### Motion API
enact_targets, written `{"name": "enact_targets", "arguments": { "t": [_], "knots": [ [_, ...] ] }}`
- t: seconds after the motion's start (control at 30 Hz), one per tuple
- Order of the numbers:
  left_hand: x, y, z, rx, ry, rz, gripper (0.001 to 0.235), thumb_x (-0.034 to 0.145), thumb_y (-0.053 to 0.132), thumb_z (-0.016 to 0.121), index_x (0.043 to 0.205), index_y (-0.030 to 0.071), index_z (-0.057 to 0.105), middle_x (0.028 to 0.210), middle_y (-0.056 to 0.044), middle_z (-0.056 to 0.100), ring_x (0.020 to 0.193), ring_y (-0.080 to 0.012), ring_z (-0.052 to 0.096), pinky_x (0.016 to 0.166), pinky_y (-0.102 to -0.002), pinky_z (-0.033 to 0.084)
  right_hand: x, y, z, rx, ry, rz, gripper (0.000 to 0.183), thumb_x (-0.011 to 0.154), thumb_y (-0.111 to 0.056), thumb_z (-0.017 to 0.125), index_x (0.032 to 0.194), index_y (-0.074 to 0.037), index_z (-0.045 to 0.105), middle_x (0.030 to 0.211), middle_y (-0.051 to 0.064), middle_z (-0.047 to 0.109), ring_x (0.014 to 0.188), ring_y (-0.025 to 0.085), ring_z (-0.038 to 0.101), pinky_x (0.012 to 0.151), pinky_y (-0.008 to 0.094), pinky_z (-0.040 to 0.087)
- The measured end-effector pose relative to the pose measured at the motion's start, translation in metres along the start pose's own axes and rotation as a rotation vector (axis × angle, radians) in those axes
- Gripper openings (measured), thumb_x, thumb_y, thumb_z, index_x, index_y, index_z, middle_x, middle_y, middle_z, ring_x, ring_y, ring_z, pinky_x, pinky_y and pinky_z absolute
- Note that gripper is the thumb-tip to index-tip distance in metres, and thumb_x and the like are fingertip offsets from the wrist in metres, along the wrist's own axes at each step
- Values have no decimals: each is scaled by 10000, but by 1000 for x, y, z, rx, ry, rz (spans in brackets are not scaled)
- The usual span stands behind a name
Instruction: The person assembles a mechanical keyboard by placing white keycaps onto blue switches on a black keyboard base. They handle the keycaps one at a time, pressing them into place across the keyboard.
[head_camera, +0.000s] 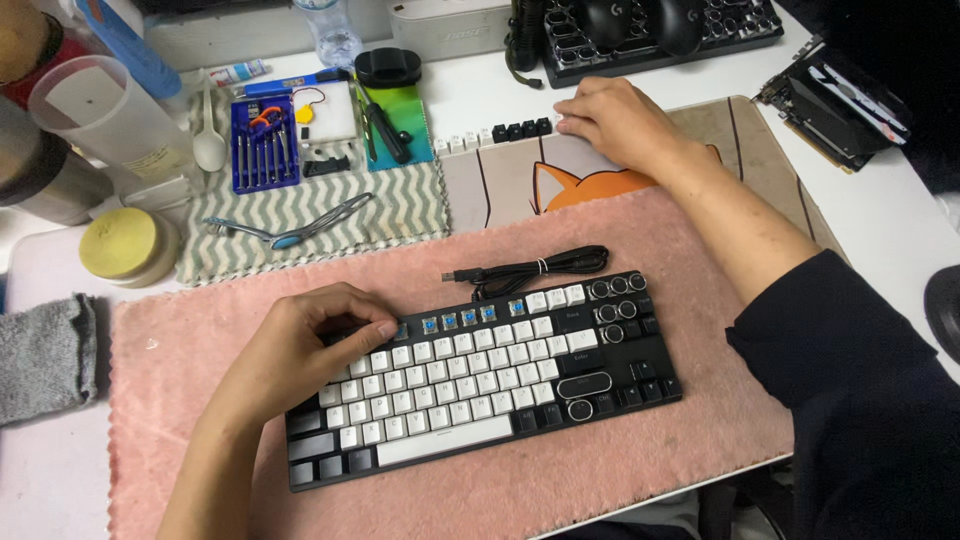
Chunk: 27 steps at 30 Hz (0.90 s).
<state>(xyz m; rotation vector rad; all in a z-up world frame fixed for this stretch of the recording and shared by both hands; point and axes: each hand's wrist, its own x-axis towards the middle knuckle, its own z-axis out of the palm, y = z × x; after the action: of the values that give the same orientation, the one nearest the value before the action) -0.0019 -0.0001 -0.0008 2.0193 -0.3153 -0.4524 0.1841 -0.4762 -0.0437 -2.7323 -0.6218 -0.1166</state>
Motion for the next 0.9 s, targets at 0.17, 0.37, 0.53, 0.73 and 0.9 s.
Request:
{"name": "enact_targets", "arguments": {
  "t": [0.17, 0.37, 0.53, 0.73, 0.9],
  "knots": [
    [0, -1, 1, 9, 3, -5, 112, 980, 180, 882, 1014, 104, 956, 1052, 14, 939, 934, -74, 817, 832, -242, 623, -8, -19, -22, -26, -7, 53, 469, 1207, -273, 711, 1612, -38, 729, 1236, 155, 748, 1166, 393, 693, 1006, 480, 505],
    [-1, 5, -1, 7, 5, -20, 114, 975, 175, 880, 1025, 110, 959, 1055, 17, 947, 941, -78, 831, 833, -240, 637, -67, -141, -66, 87, -175, -15, 159, 1122, -304, 791, 1167, -187, 889, 1117, -8, 818, 920, 176, 734, 837, 373, 585],
    [-2, -2, 1, 31, 21, 104, 137, 939, 152, 901, 1027, 55, 943, 1053, -148, 932, 1046, -280, 891, 997, -431, 687, -116, -178, -53, 282, -347, -211, 175, 1050, -273, 813, 1152, -157, 893, 1025, 79, 837, 983, 332, 814, 947, 456, 653],
    [-3, 1, -1, 37, 24, 96, 135, 939, 159, 902, 1018, 58, 944, 1061, -142, 940, 1039, -280, 896, 1000, -432, 685, -126, -175, -42, 172, -288, -270, 230, 1102, -293, 773, 1239, -131, 861, 1015, 65, 759, 1022, 297, 778, 968, 434, 633],
    [-2, -4, -2, 58, 20, 109, 141, 923, 162, 899, 1008, 65, 954, 1060, -148, 953, 1070, -317, 917, 1020, -450, 678, -125, -169, -26, 61, -63, -582, 219, 1139, -250, 741, 1013, -74, 707, 945, 55, 632, 924, 309, 710, 891, 422, 606]
  ]
}}
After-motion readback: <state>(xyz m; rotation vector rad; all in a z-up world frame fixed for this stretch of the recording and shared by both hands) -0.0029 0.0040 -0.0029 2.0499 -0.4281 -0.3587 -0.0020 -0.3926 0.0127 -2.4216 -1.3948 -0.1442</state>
